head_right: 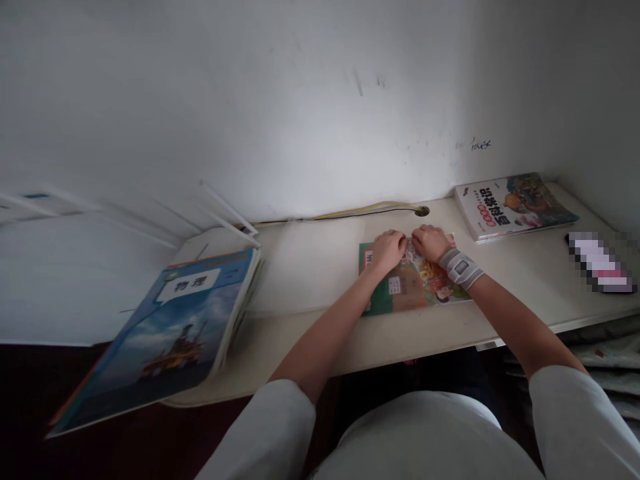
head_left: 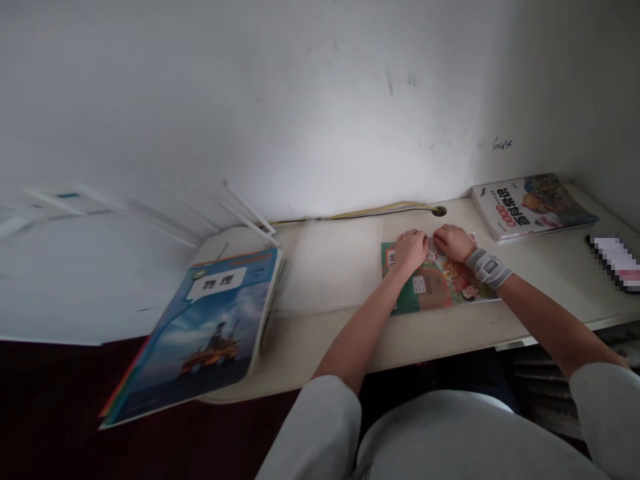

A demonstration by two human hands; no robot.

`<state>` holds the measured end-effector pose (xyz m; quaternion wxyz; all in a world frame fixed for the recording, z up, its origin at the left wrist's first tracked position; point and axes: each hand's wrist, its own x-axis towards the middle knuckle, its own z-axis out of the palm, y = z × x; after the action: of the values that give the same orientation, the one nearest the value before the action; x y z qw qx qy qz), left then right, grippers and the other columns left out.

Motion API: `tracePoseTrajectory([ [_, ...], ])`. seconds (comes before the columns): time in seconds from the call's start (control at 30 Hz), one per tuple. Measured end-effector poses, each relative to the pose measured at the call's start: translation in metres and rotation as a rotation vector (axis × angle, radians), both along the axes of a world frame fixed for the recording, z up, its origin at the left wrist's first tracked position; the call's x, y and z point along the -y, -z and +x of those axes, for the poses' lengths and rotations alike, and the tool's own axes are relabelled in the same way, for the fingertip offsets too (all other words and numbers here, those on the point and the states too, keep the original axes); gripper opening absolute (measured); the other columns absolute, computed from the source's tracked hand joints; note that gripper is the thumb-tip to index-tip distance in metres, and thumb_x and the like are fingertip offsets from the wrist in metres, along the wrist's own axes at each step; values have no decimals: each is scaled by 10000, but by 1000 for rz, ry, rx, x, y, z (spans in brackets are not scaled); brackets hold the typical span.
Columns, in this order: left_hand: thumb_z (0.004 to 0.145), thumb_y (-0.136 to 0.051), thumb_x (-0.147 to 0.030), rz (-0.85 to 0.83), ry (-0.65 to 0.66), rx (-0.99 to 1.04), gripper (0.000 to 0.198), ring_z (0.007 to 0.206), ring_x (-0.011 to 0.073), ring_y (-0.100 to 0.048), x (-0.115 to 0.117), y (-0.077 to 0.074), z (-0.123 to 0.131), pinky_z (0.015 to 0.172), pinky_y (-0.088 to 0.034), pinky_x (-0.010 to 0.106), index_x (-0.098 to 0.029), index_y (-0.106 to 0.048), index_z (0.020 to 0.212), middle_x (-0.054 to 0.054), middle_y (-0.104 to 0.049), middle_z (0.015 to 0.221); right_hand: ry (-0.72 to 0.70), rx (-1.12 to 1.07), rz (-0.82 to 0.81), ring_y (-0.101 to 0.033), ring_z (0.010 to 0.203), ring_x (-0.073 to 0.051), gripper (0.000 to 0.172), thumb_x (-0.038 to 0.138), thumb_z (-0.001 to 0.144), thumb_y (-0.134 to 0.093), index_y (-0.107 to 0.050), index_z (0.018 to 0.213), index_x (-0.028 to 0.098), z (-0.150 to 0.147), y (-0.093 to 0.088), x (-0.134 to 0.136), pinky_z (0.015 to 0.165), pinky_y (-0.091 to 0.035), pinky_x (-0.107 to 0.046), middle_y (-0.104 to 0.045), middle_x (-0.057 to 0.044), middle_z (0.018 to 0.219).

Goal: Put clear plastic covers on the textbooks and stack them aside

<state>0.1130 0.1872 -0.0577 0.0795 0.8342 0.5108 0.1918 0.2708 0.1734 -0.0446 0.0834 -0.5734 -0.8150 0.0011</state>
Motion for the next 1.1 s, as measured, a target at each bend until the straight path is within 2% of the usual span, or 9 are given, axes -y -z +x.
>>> tracePoseTrajectory([
  [0.33, 853, -455, -290, -116, 21, -40, 223, 785, 201, -579, -21, -5, -5, 699, -379, 287, -217, -653, 780, 56, -641, 780, 35, 49, -67, -571, 836, -187, 299, 332, 925, -347, -577, 1007, 160, 1, -2, -17, 685, -354, -264, -629, -105, 954],
  [0.47, 874, -427, -291, -90, -18, -8, 221, 908, 229, -554, -18, 4, -12, 779, -382, 323, -191, -622, 905, 108, -601, 940, 131, 66, -37, -547, 920, -227, 312, 346, 899, -400, -542, 1082, 136, 9, 9, -14, 731, -372, -290, -577, -147, 1057],
  [0.63, 876, -386, -189, -52, -115, 66, 212, 1028, 245, -488, -18, 15, -27, 880, -357, 370, -165, -589, 932, 136, -539, 1010, 249, 99, 22, -494, 984, -280, 318, 184, 905, -297, -531, 1089, 73, 23, 11, -5, 788, -355, -361, -530, -217, 1079],
  [0.8, 842, -404, -107, -10, -121, 171, 244, 1056, 198, -490, -16, 5, -25, 913, -370, 323, -181, -568, 1007, 103, -532, 1069, 1, 137, -3, -494, 957, -239, 282, 222, 905, -361, -590, 1047, 141, -3, 4, -2, 792, -338, -329, -563, -154, 1041],
  [0.9, 843, -411, -124, -7, -124, 407, 247, 1072, 188, -496, 9, -6, -24, 932, -376, 321, -174, -569, 1025, 102, -554, 1085, -140, 132, -3, -501, 927, -212, 326, 339, 923, -361, -607, 1065, 178, -18, 6, 2, 780, -339, -302, -567, -122, 1033],
  [0.97, 845, -448, -201, -160, -75, 661, 185, 969, 187, -552, 42, -11, -29, 892, -412, 331, -180, -603, 943, 82, -612, 983, -170, 138, 14, -498, 929, -220, 376, 382, 930, -338, -598, 1111, 180, -19, 9, 6, 779, -338, -309, -561, -130, 1031],
  [1.0, 849, -464, -266, -323, 4, 755, 176, 899, 184, -579, 63, -11, -33, 856, -436, 330, -187, -620, 872, 67, -639, 895, -164, 147, 19, -498, 923, -222, 390, 390, 933, -326, -595, 1124, 181, -17, 10, 9, 776, -339, -311, -561, -132, 1022],
  [1.07, 826, -516, -401, -804, 214, 822, 256, 774, 184, -617, 107, -9, -45, 767, -474, 324, -193, -641, 746, 64, -663, 755, -130, 174, 22, -502, 911, -223, 403, 385, 938, -304, -598, 1121, 179, -9, 11, 16, 769, -345, -313, -565, -135, 1005],
  [1.1, 807, -538, -444, -1077, 249, 859, 284, 741, 190, -633, 128, -7, -52, 728, -486, 328, -189, -651, 753, 79, -677, 747, -115, 186, 26, -505, 905, -224, 406, 380, 939, -297, -602, 1109, 173, -5, 11, 20, 764, -349, -314, -566, -138, 998],
])
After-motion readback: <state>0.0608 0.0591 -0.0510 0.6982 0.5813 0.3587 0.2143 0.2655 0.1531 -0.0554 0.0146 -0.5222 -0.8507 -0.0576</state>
